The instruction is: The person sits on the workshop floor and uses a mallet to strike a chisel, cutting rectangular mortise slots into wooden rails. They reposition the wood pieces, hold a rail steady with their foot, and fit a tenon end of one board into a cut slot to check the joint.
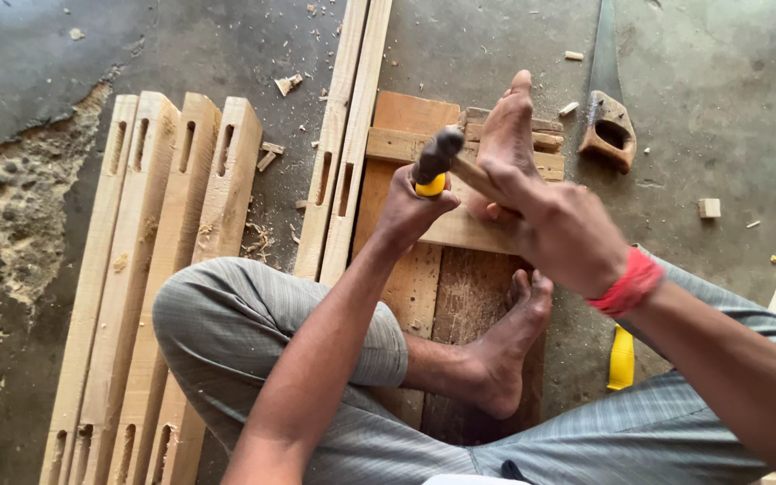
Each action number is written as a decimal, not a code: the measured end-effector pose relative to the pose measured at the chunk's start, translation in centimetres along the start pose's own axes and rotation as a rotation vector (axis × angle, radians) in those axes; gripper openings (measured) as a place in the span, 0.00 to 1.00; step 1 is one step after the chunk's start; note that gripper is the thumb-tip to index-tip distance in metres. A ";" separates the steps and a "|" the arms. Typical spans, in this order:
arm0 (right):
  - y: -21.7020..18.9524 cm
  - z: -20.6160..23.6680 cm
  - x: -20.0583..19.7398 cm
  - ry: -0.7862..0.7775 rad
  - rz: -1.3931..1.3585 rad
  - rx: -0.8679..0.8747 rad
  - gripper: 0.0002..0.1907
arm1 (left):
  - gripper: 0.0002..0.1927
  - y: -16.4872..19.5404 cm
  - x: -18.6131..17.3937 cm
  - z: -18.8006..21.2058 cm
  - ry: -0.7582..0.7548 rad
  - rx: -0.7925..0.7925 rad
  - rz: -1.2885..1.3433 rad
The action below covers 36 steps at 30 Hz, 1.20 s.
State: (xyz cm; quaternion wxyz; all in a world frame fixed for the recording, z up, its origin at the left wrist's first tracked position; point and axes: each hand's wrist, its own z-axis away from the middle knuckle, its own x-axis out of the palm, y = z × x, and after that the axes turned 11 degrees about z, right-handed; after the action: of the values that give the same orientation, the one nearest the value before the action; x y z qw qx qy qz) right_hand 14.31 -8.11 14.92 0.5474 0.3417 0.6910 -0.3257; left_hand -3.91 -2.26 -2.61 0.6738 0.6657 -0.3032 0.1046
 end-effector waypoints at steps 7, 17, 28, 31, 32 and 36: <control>-1.8 0.4 -0.9 0.087 -0.095 0.011 0.27 | 0.08 -0.5 -0.4 -0.4 -0.026 0.055 -0.031; -2.2 2.8 -2.2 0.136 -0.215 0.155 0.27 | 0.03 2.5 -1.4 -0.9 0.045 0.154 -0.125; -2.1 3.4 -3.0 0.177 -0.263 0.155 0.27 | 0.04 2.4 -0.9 -1.6 0.000 0.254 -0.209; -2.0 3.7 -2.8 0.169 -0.268 0.157 0.27 | 0.04 1.9 -1.0 -1.7 0.002 0.257 -0.217; -2.0 3.7 -2.7 0.164 -0.260 0.164 0.28 | 0.04 1.8 -1.0 -1.7 0.005 0.253 -0.219; -1.9 4.1 -2.6 0.147 -0.253 0.193 0.28 | 0.03 1.5 -1.0 -1.8 0.013 0.242 -0.242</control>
State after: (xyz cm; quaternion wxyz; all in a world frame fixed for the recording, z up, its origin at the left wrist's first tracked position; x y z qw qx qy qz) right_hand 15.38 -12.81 16.79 0.4147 0.3260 0.7321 -0.4309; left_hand -5.02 -0.09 -1.83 0.5985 0.7729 -0.2015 0.0625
